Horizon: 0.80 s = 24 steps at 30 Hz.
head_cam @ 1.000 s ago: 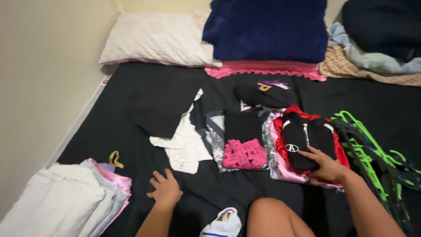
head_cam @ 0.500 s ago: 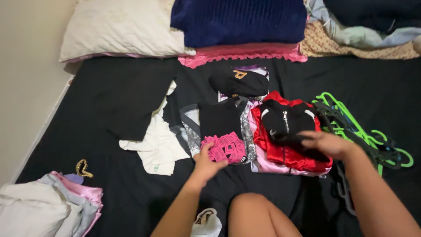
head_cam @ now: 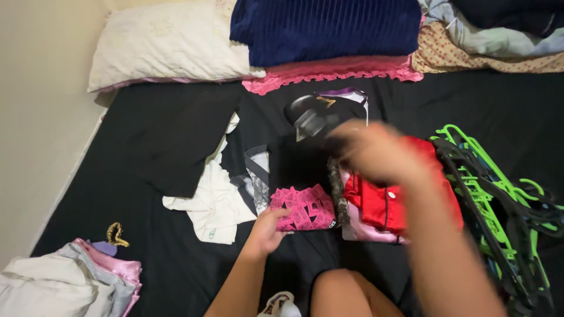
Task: The person folds a black shirt, a white t-shirt, and a pair of socks by hand on a bed before placing them into a closet drawer.
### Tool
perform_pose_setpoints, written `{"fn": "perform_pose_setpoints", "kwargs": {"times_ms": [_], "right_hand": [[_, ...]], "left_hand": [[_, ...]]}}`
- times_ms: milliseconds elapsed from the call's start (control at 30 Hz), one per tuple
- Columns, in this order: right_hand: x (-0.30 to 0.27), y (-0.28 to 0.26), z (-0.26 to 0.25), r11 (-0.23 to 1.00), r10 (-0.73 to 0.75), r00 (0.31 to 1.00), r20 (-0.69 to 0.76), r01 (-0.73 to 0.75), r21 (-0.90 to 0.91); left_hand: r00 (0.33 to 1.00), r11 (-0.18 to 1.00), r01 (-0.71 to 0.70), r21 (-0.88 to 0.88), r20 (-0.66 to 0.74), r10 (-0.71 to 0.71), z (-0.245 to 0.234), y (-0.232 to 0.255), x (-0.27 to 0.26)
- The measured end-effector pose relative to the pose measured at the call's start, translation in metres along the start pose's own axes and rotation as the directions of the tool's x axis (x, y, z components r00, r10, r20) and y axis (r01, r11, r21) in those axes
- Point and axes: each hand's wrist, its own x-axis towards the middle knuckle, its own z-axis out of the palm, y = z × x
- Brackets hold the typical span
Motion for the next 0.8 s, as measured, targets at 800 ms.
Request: {"fn": "perform_pose_setpoints", "kwargs": {"times_ms": [800], "right_hand": [[-0.042,-0.001,0.206,0.967,-0.099,0.934,0.343,0.172,-0.189]], "left_hand": [[0.983,0.969,-0.177,-0.174,-0.084,0.165,0.053,0.237,-0.072]]}}
